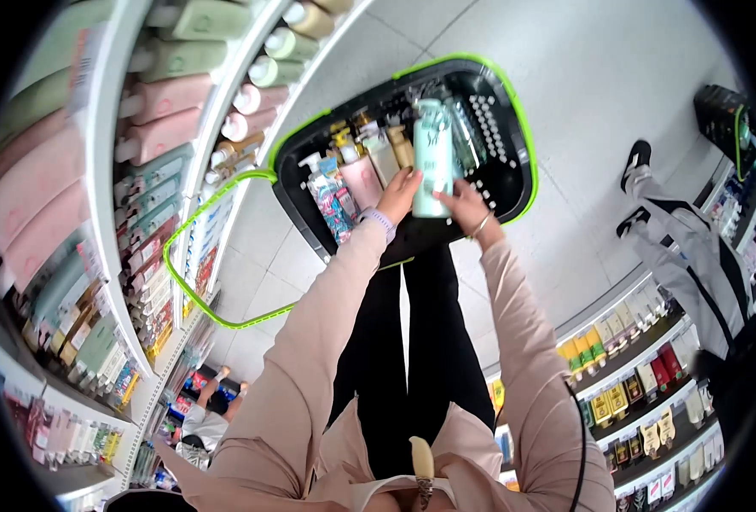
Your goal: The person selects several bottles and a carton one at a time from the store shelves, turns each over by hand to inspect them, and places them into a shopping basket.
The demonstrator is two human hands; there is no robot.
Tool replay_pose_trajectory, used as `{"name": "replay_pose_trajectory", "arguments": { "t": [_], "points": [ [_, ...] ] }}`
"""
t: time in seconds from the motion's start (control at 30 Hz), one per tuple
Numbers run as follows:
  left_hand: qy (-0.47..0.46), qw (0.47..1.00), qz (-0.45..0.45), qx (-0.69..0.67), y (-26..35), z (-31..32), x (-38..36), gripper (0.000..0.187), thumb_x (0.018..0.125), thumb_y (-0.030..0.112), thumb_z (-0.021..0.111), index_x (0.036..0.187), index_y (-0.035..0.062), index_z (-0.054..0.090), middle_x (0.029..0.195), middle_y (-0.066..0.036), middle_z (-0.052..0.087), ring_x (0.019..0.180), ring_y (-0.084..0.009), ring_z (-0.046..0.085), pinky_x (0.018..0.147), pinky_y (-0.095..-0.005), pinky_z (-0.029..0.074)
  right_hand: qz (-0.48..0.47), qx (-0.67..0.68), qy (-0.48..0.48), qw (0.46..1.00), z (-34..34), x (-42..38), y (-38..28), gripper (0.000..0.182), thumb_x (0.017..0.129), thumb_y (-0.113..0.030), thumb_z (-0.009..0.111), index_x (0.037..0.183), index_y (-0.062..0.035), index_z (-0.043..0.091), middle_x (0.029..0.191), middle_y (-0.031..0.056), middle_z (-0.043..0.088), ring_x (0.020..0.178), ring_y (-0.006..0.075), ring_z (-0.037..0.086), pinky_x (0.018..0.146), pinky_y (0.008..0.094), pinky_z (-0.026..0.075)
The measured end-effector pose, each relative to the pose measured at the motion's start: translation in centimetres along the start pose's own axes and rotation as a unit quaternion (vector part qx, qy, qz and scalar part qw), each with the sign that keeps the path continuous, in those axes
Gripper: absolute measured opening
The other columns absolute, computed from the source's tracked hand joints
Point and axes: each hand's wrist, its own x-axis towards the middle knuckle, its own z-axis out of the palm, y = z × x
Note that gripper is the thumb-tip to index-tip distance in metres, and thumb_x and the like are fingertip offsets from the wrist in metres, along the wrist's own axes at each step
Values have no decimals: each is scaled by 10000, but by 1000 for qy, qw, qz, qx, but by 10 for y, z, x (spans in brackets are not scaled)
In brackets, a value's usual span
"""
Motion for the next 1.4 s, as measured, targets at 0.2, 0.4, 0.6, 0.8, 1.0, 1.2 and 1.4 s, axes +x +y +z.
{"name": "replay_pose_trajectory", "arguments": {
  "t": [0.2,0.4,0.6,0.8,1.0,1.2,1.4],
  "points": [
    [-51,995,73,-46,101,8,-106,496,832,203,571,1256,40,371,1095,-61,520,948,-154,530,809,-298,438,-103,-37,-74,991,42,-126,-74,481,762,-167,661,1150,-13,424,968,43,551,826,115,536,711,261,455],
    [-83,977,184,-75,181,16,-209,334,862,152,521,1172,76,421,1037,-21,530,936,-134,529,789,-295,452,-254,-185,-66,947,64,-206,-136,660,642,-238,757,1160,10,432,970,136,585,871,192,578,775,284,454],
    [-115,929,305,-173,201,26,-307,427,872,54,469,1273,46,324,1151,-47,477,1028,-149,482,866,-296,408,-297,-239,24,924,97,-295,-179,554,660,-90,735,1129,23,462,936,62,576,857,132,551,767,256,450],
    [-88,898,428,-56,191,27,-396,604,830,50,549,1312,-55,199,1167,-95,473,1048,-153,469,912,-273,359,-193,172,-41,965,148,-386,-154,407,771,-58,637,1124,43,461,922,43,571,781,106,555,661,195,462],
    [-138,892,429,3,181,28,-474,531,825,67,566,1276,-20,299,1130,-84,493,1015,-133,483,880,-262,382,-124,159,-106,974,170,-429,-108,317,819,-174,598,1063,10,514,990,72,583,879,150,584,749,247,505],
    [-116,886,448,17,166,24,-509,486,799,31,584,1223,-27,354,1083,-74,521,976,-133,512,837,-259,412,-140,155,-109,972,160,-451,-98,366,828,-207,586,1084,40,497,1003,93,578,883,168,589,759,248,507],
    [-63,859,504,70,178,27,-510,439,788,66,615,1162,-35,410,1038,-73,546,923,-130,530,796,-255,427,-144,118,-153,971,146,-450,-119,390,843,-206,565,1105,71,481,1017,125,573,889,175,589,749,237,511]
  ]
}}
